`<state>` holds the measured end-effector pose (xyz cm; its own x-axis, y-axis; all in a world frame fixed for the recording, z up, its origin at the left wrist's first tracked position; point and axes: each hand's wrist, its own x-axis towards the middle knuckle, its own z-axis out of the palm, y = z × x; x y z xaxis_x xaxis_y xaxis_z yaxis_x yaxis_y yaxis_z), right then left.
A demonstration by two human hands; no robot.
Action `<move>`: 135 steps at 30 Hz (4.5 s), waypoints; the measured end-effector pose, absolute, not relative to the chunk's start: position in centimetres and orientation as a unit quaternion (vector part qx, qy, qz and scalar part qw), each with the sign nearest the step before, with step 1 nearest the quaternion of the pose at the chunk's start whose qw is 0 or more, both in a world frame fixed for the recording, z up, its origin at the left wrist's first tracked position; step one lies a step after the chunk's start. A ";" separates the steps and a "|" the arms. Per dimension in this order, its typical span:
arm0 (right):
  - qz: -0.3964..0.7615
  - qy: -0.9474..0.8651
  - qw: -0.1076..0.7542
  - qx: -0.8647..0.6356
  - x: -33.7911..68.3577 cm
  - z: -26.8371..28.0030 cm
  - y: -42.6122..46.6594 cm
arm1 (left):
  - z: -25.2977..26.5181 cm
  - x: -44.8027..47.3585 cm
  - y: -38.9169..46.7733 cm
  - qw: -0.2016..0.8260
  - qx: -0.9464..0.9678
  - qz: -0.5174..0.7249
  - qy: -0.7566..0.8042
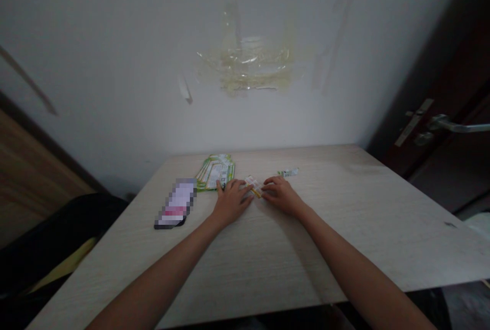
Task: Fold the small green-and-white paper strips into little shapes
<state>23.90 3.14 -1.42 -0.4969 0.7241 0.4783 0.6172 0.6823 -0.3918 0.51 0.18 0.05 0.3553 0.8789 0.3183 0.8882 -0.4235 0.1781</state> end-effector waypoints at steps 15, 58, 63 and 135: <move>0.122 -0.870 0.283 -0.386 23.7 -0.6 2.8 | 0.3 0.1 0.9 -0.057 -0.819 -0.196 -0.537; 0.130 -0.864 0.300 -0.382 23.2 0.1 2.0 | 0.7 0.1 0.4 -0.024 -0.830 -0.239 -0.504; 0.148 -0.865 0.298 -0.375 23.4 0.1 2.2 | 0.7 0.2 0.4 -0.036 -0.824 -0.237 -0.513; 0.078 -0.857 0.287 -0.421 23.8 -0.7 2.8 | 1.2 -1.7 0.8 -0.016 -0.862 -0.157 -0.481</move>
